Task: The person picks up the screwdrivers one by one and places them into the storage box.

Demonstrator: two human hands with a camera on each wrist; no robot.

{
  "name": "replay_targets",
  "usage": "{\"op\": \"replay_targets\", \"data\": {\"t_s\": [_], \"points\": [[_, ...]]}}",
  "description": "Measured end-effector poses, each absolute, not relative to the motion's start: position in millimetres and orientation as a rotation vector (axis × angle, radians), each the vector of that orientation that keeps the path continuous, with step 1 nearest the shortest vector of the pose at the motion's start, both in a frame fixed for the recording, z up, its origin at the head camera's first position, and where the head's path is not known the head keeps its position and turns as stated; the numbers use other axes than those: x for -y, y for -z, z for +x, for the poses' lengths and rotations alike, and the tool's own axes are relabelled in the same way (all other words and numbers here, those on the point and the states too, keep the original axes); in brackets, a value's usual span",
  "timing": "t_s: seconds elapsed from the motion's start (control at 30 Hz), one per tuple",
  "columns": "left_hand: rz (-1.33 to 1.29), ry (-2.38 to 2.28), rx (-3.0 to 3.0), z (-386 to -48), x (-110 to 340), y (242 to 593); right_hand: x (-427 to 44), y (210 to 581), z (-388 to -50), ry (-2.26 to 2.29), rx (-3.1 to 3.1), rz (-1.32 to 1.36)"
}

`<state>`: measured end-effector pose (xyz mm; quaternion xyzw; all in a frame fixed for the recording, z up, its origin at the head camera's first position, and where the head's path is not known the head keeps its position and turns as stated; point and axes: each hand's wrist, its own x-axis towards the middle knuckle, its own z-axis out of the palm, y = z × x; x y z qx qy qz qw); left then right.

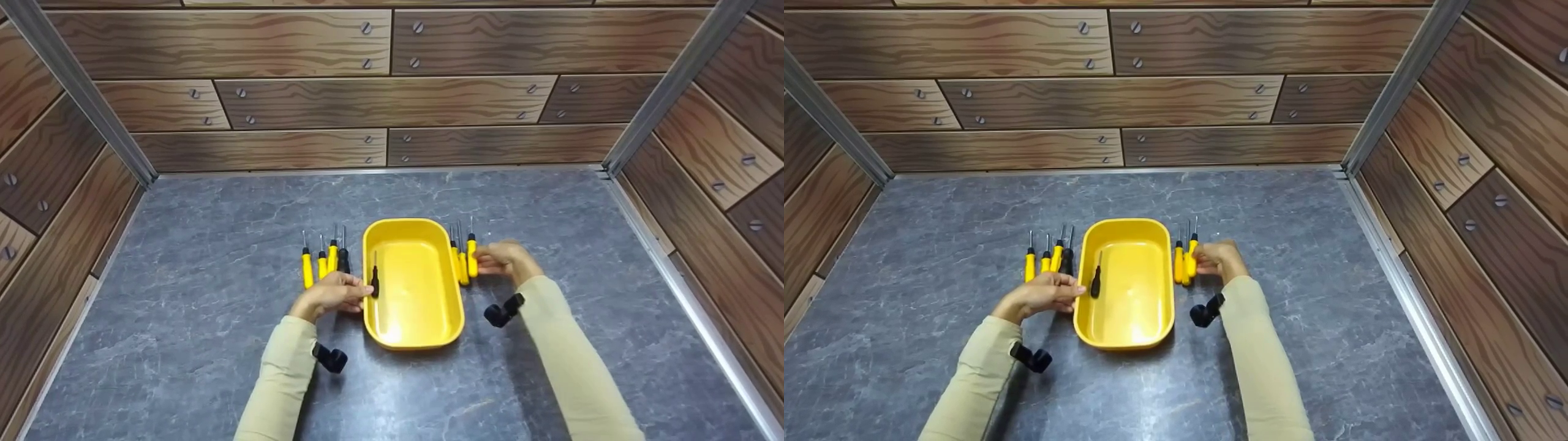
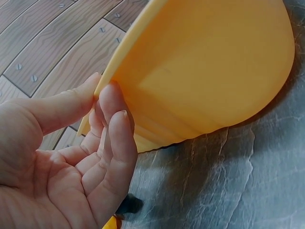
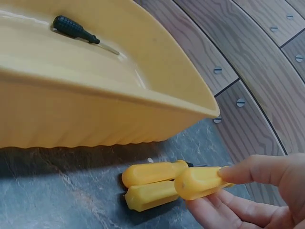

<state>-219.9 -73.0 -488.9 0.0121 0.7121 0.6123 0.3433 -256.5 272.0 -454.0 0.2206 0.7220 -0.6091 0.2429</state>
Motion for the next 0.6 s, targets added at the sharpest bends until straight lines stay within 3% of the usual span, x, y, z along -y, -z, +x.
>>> {"op": "replay_targets", "data": {"t_s": [0.6], "points": [[0.032,-1.649,-1.794,-220.0,73.3,491.2,-265.4,438.9,-257.8,1.683,-1.946,0.581]]}}
